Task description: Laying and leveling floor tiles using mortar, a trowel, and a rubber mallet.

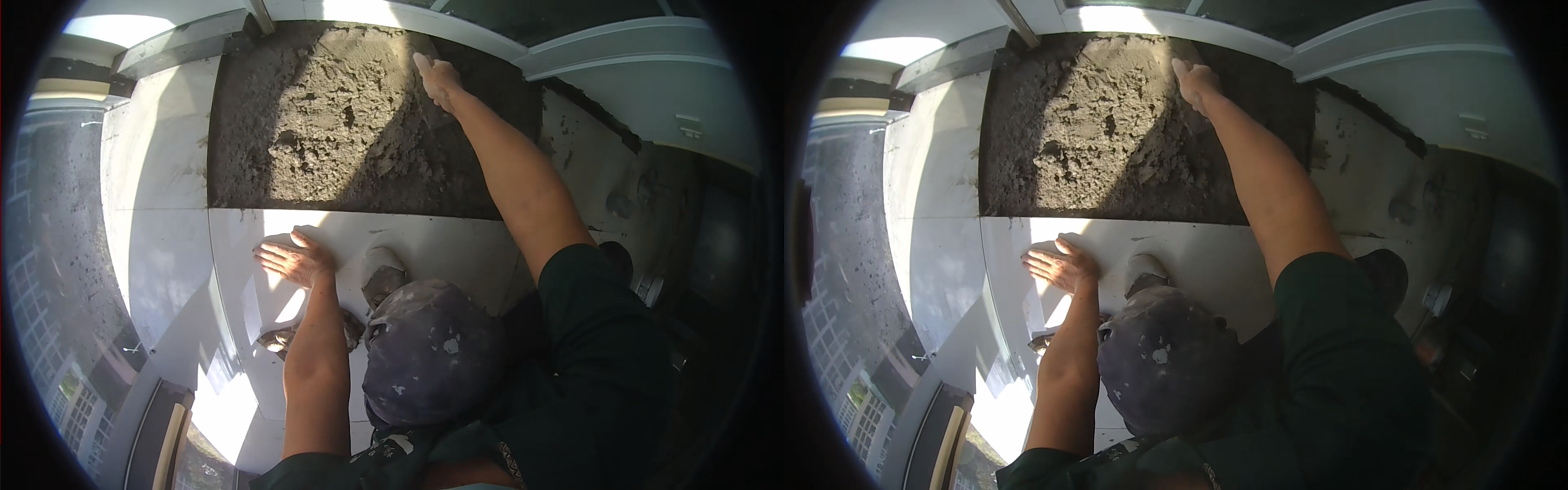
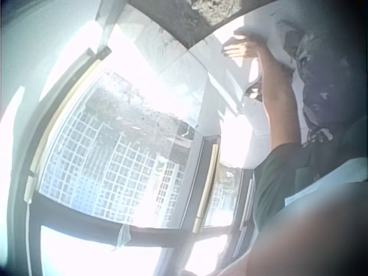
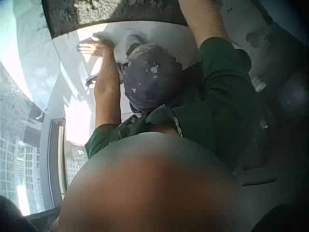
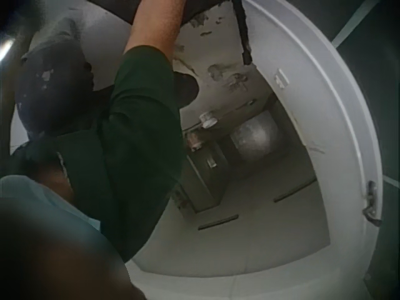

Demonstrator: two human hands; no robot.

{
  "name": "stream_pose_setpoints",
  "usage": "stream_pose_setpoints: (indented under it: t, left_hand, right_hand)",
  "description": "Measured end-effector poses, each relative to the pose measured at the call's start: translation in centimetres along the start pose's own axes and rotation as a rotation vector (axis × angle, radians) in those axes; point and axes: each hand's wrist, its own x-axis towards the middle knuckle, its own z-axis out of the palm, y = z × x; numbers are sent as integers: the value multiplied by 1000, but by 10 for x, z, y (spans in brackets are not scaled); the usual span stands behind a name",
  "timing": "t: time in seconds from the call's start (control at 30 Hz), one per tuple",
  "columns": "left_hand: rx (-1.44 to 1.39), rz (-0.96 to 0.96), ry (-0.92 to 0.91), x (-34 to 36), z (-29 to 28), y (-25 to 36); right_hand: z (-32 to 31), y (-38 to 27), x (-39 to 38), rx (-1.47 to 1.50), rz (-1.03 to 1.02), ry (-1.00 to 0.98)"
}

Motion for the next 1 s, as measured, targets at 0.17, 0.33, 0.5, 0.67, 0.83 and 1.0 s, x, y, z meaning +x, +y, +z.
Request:
stream_pose_setpoints:
  t: [0.17, 0.33, 0.5, 0.67, 0.83, 1.0]
  left_hand:
    - [23, 25, 36, -2, 4, 6]
    - [75, 12, 28, 1, 2, 1]
    - [38, 10, -26, -5, -6, 11]
    - [-34, -12, -4, -1, -15, 4]
    - [-73, 68, 0, -6, 2, 23]
    - [-1, 47, 12, -6, 1, 6]
  right_hand:
    - [-63, 86, -20, 351, 241, 146]
    - [-56, 79, -31, 954, 271, 40]
    - [30, -23, -13, 1159, 256, -231]
    - [120, -140, -47, 889, 348, -284]
    - [180, -136, -69, 491, 201, -658]
    - [151, -42, -124, -170, -449, -651]
